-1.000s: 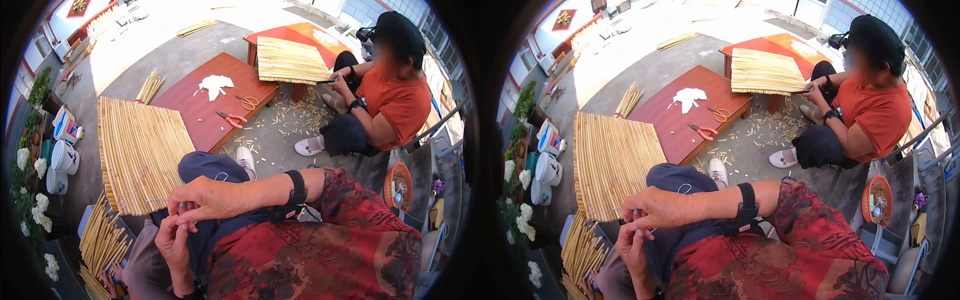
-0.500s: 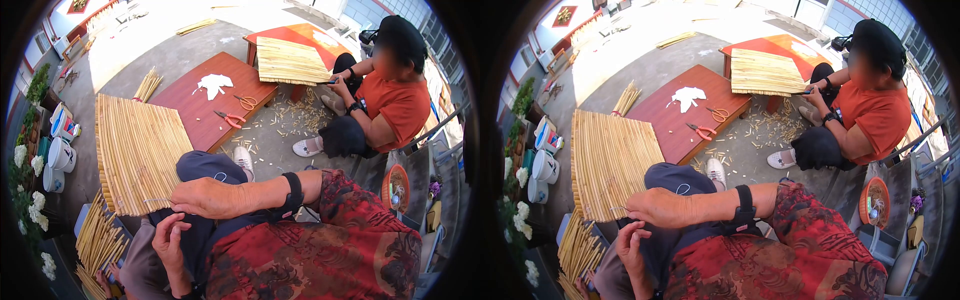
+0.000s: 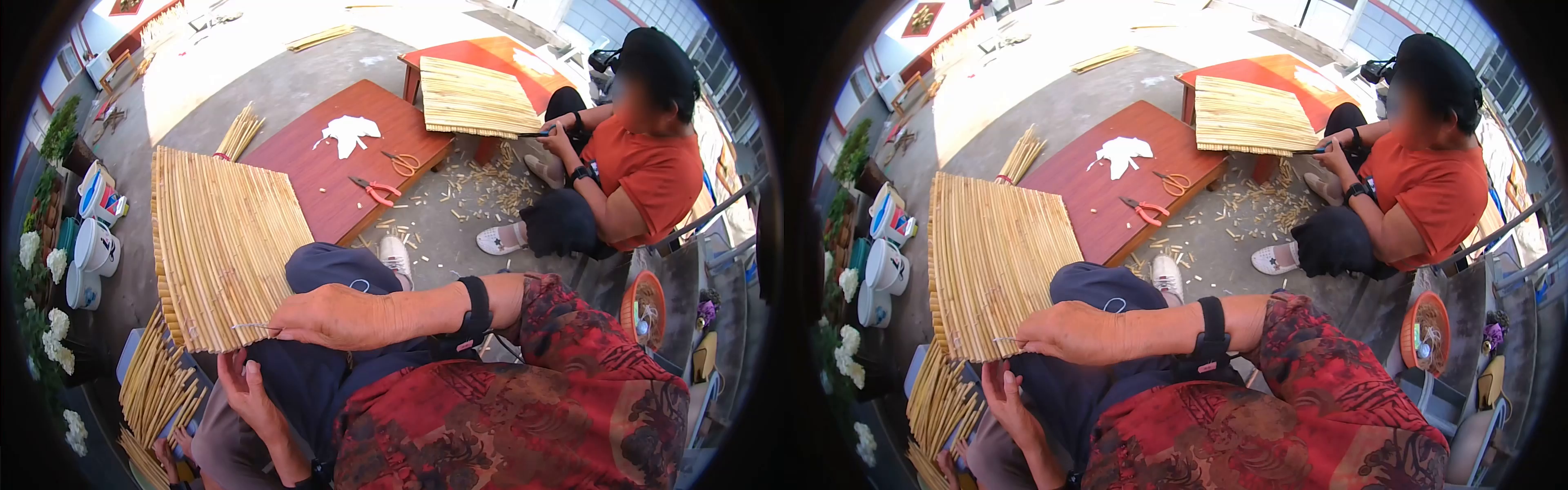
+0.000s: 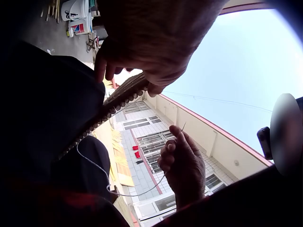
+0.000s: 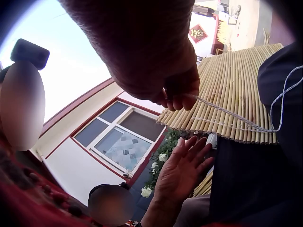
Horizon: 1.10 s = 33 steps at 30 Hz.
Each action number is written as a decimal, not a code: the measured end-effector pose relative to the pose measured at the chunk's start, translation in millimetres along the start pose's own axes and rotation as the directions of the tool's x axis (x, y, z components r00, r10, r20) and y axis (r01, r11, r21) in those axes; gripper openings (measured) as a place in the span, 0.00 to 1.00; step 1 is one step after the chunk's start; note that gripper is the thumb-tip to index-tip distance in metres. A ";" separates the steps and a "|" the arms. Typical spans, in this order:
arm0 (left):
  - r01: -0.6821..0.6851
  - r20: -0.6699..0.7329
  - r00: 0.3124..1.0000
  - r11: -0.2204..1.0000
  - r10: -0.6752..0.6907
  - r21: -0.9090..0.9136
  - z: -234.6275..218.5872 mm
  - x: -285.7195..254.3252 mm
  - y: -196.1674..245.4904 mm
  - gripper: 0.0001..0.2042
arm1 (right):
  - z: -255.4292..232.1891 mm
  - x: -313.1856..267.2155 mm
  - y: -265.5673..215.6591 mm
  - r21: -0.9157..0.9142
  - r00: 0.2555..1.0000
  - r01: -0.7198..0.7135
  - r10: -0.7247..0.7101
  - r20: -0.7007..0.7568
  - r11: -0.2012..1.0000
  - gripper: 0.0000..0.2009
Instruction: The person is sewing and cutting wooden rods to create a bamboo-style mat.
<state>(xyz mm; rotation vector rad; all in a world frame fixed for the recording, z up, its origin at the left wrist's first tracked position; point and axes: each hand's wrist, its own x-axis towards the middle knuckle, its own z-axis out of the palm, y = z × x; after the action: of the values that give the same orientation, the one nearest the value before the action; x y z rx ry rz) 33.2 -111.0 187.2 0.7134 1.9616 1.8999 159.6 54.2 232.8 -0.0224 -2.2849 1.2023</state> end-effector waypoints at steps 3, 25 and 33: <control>0.002 0.008 1.000 1.000 -0.002 -0.003 6.9 6.3 2.5 0.21 | -4.6 -4.1 4.6 0.017 0.978 -0.208 0.208 0.009 0.978 0.10; -0.153 0.048 0.987 0.988 0.152 0.014 22.4 26.5 14.2 0.16 | -14.2 -14.2 22.0 0.071 0.958 -0.285 0.286 -0.001 0.956 0.06; -0.156 0.121 0.982 0.986 0.148 0.057 19.5 19.8 17.5 0.16 | -9.1 1.1 28.0 0.086 0.974 -0.188 0.197 -0.111 0.978 0.07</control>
<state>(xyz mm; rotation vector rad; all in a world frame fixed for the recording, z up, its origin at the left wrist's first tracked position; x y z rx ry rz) 29.8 -83.9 205.5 0.9962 1.9544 1.8386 156.4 78.2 215.9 -0.2865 -2.1705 1.3459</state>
